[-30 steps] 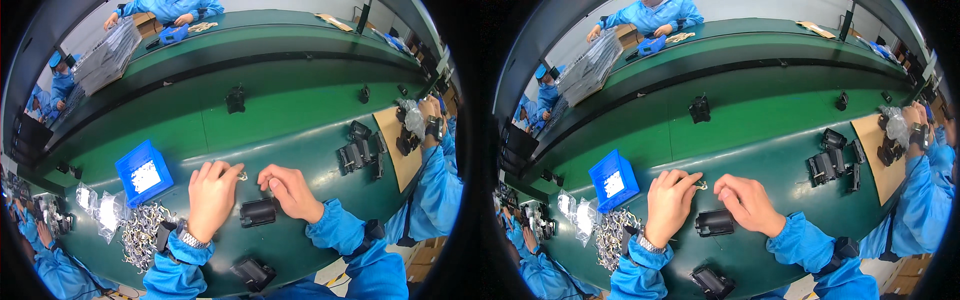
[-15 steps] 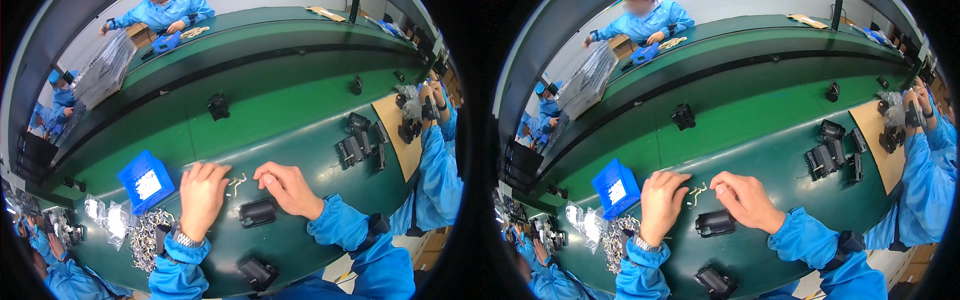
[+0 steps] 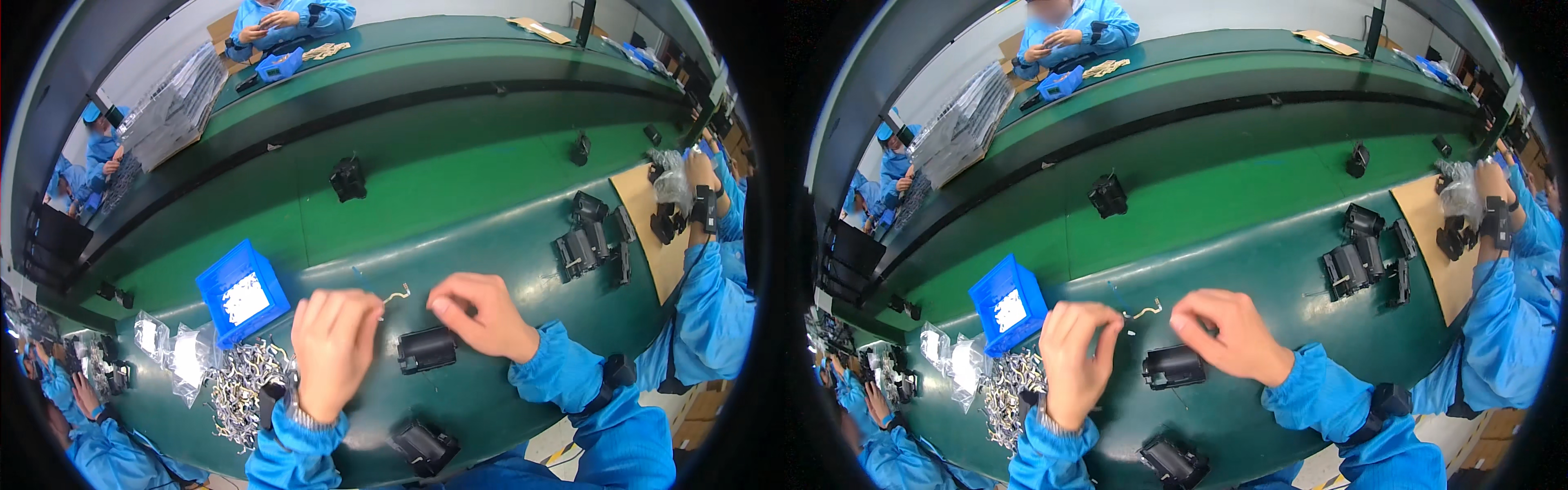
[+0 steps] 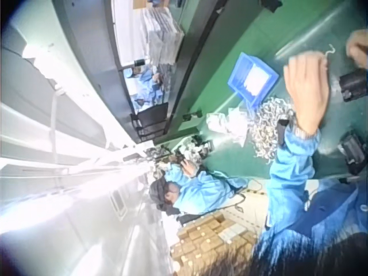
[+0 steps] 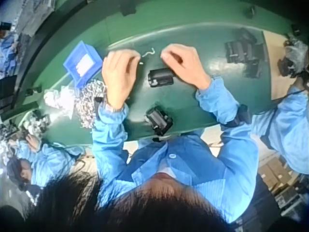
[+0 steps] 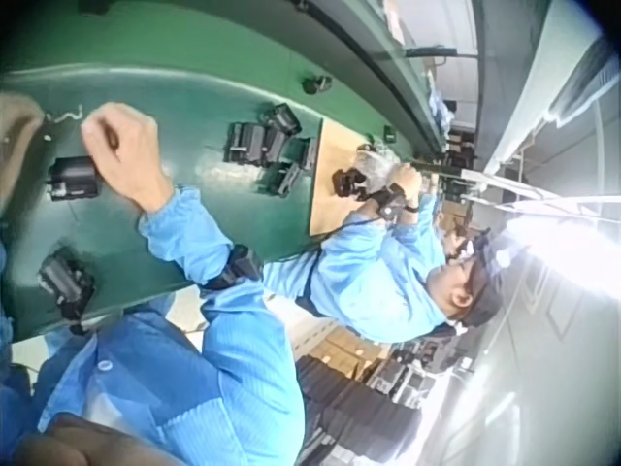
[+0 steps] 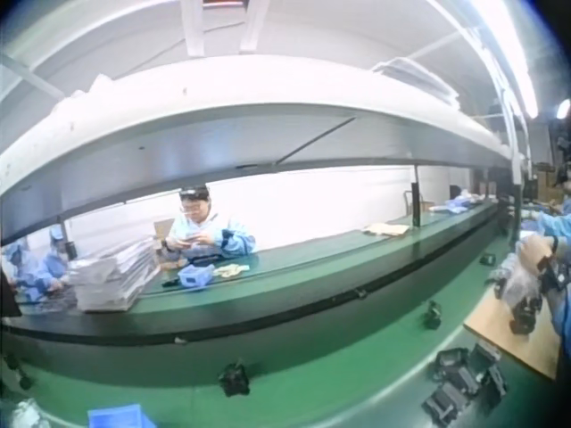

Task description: Assembling black plastic components by inserting wires and small parts at a factory workstation.

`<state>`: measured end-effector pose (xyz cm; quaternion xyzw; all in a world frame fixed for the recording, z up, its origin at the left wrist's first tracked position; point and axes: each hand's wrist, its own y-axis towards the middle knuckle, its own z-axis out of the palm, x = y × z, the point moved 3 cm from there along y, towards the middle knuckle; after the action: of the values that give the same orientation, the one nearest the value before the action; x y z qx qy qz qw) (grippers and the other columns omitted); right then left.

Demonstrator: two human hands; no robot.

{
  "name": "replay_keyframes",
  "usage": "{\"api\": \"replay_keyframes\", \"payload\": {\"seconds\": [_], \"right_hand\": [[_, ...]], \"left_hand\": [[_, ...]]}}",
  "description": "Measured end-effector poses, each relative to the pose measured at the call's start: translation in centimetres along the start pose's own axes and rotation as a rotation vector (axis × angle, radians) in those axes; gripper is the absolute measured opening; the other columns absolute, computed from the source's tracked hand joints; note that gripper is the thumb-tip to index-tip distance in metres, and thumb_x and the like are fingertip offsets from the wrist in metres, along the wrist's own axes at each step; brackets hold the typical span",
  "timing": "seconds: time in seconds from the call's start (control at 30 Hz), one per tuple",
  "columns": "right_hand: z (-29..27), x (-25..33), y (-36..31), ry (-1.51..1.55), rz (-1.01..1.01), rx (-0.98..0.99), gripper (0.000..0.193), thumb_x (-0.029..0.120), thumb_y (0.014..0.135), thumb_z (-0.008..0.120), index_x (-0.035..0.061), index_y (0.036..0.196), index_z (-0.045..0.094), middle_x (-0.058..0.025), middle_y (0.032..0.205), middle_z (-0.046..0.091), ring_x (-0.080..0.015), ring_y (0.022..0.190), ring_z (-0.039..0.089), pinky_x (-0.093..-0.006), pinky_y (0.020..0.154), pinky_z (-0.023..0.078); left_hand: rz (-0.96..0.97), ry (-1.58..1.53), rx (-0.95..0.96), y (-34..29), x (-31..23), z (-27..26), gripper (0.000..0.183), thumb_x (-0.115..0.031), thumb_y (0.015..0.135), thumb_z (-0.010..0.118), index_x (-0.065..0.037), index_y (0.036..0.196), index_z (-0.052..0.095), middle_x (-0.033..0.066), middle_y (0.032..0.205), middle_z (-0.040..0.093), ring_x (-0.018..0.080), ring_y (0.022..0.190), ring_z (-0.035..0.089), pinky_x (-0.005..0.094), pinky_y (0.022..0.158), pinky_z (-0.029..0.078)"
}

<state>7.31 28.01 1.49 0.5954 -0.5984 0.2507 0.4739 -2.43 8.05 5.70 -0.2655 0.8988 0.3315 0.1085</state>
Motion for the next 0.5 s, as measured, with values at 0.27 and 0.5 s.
{"api": "replay_keyframes", "payload": {"seconds": [0.27,0.5], "right_hand": [[1.0,2.1,-1.6,0.164,-0.079,0.112,0.016,0.017,0.096,0.081,0.0028,0.102,0.078,-0.0082,0.090,0.075,-0.0207,0.074,0.066,-0.0343,0.064,0.053],[1.4,2.0,-1.8,0.081,-0.044,0.038,0.012,0.009,0.092,0.085,0.0025,0.100,0.079,-0.0069,0.092,0.076,-0.0149,0.069,0.064,-0.0289,0.059,0.051]], "left_hand": [[0.220,-0.072,-0.150,-4.4,-2.6,0.0,0.026,0.005,0.071,0.082,-0.007,0.094,0.079,0.0043,0.096,0.081,0.0173,0.074,0.072,0.0308,0.065,0.047],[0.216,-0.122,-0.196,-5.1,-2.1,0.7,0.023,-0.007,0.073,0.080,-0.007,0.096,0.082,0.0038,0.101,0.081,0.0145,0.073,0.072,0.0272,0.062,0.045]]}}
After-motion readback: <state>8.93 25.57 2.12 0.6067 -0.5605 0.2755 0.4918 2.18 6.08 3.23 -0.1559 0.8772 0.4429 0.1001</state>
